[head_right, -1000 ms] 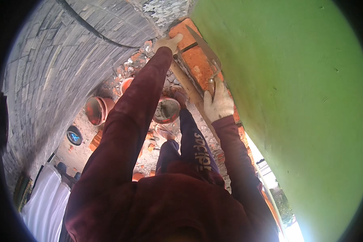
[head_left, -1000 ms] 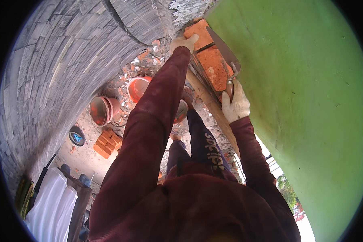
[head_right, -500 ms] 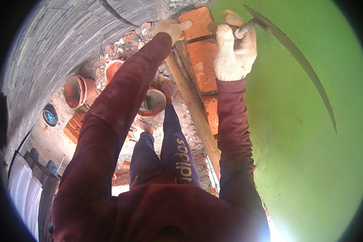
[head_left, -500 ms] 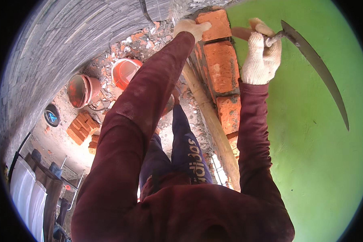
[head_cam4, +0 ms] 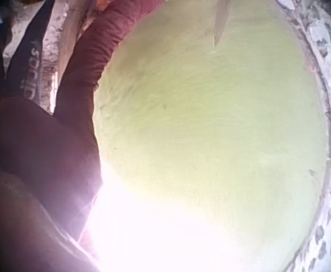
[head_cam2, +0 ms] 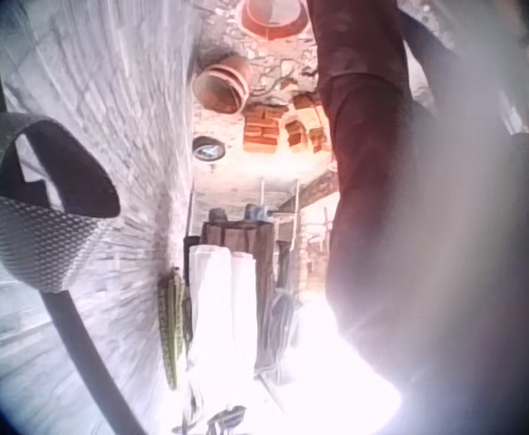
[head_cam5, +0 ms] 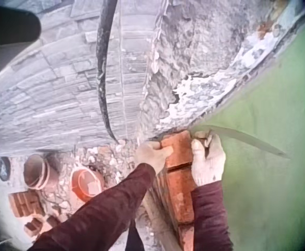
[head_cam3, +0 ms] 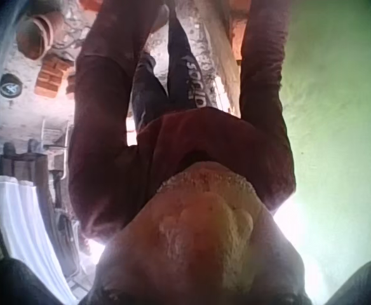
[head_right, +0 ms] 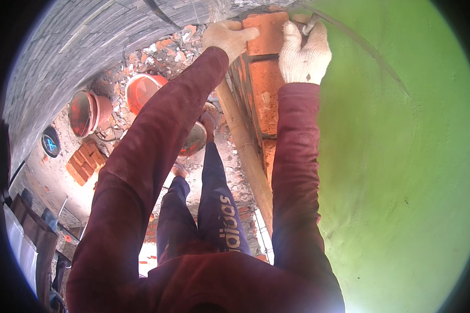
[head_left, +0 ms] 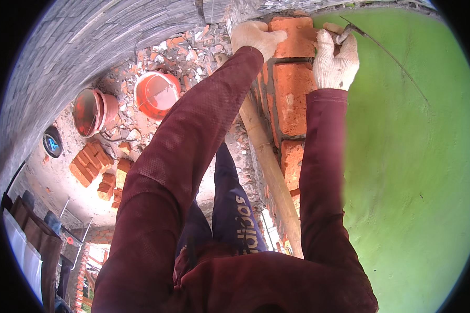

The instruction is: The person lays bricks on a wall using a trowel to apply mortar. They repeatedly pick up bricks, apply mortar, and place bricks into the wall, adjusting them with the trowel.

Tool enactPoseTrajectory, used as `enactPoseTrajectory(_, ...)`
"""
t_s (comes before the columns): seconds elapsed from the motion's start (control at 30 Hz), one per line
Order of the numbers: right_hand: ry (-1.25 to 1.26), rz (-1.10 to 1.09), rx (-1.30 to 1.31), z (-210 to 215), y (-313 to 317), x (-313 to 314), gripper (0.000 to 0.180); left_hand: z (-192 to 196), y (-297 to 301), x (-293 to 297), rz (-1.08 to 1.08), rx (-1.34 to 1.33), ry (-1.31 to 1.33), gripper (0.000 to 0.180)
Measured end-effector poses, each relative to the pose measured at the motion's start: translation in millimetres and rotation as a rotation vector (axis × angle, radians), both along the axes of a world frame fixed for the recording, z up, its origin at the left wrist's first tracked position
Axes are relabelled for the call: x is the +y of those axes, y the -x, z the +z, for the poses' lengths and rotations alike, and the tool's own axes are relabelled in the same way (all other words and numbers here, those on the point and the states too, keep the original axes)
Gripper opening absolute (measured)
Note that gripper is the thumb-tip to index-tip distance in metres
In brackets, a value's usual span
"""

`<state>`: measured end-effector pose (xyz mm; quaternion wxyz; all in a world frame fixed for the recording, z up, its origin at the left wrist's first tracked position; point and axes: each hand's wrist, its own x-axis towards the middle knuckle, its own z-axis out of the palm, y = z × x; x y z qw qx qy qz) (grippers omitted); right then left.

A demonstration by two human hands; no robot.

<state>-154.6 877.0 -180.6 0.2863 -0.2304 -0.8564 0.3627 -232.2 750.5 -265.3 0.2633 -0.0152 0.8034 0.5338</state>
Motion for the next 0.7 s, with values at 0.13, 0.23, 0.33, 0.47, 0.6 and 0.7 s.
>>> enactPoseTrajectory(0.13, 0.015, 0.051, 0.119, 18, 4, 4, 0.019, 8, 1, -6, 0.036, 0.000, -0.010, 0.039)
enactPoseTrajectory(0.23, -0.023, -0.008, -0.049, -11, 11, 12, 0.026, 15, -2, -4, 0.015, 0.072, 0.027, 0.040)
enactPoseTrajectory(0.33, 0.016, 0.029, -0.086, 1, 24, 12, 0.017, 22, 2, -7, -0.087, -0.132, 0.059, 0.051)
enactPoseTrajectory(0.47, 0.160, 0.079, 0.115, 22, 26, 3, 0.016, 12, 7, -9, -0.065, -0.027, 0.072, 0.049)
enactPoseTrajectory(0.6, 0.133, 0.042, -0.052, -4, 22, 8, 0.019, 16, 6, -5, -0.120, -0.044, 0.083, 0.046)
enactPoseTrajectory(0.7, 0.166, 0.130, -0.018, 7, 24, 23, 0.021, 13, -1, -5, -0.065, -0.004, 0.069, 0.039)
